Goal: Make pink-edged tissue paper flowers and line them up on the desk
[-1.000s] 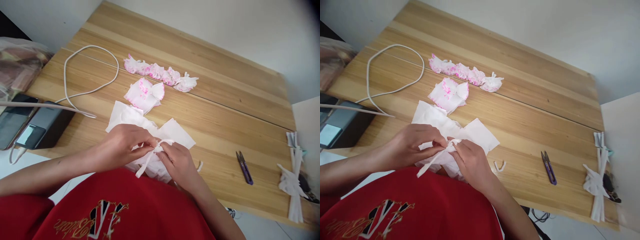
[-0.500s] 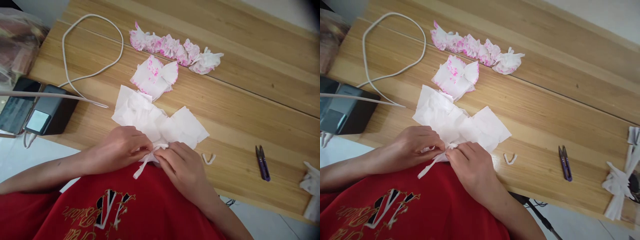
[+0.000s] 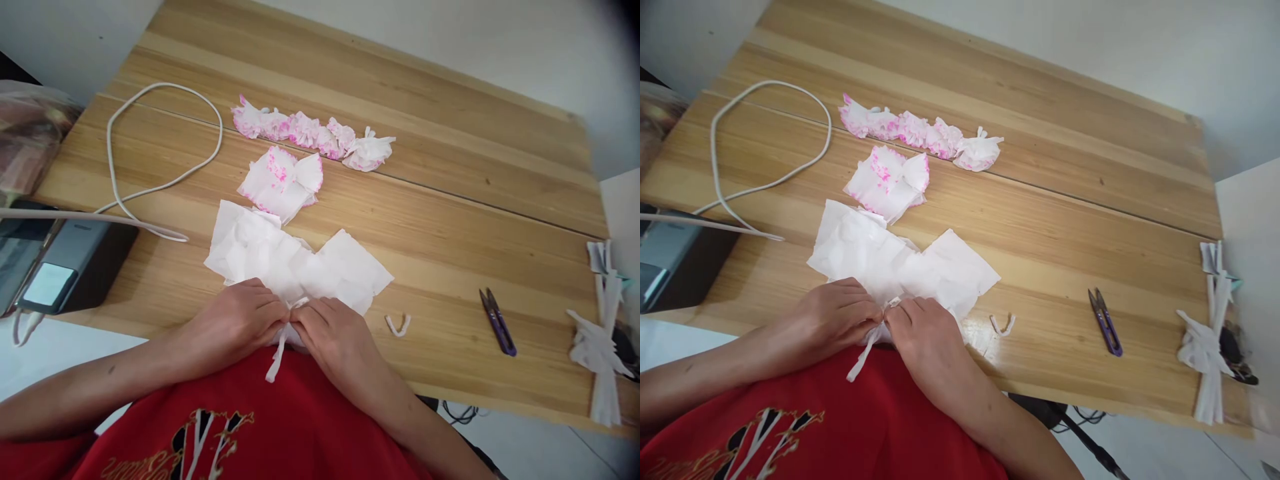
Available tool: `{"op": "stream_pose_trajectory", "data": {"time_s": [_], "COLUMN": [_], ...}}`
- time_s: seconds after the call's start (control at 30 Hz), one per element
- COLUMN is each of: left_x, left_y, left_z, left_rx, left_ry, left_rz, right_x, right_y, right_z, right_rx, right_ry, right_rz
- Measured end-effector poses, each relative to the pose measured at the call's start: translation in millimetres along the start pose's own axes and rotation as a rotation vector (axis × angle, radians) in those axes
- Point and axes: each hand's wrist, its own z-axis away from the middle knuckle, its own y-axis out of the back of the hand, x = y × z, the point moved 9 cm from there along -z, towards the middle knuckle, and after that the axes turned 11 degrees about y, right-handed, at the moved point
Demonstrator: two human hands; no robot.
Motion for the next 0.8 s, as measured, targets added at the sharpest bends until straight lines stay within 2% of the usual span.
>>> {"op": "stream_pose_trajectory", "data": {"time_s": [0.2, 0.47, 0.6, 0.8], "left_x": [6, 8, 7, -2], "left_y": [-3, -6, -10, -21], "left_z": [1, 2, 4, 5], "left_rx": [-0.014, 0.005, 0.039, 0.035], "left_ry": [-0.049, -0.090, -0.122, -0.105], "left_rz": [-0.042, -0.008, -0.037, -0.094], "right_x": [7, 11, 12, 6], "right_y": [-1, -2, -3, -11], "right_z": [3, 8, 8, 5], "right_rx": [0.021, 0.054, 0.063, -0.009], "right_ry": [-0.048, -0.045, -0.030, -0.007], "right_rz": [-0.159, -0.199, -0.135, 0.065]}}
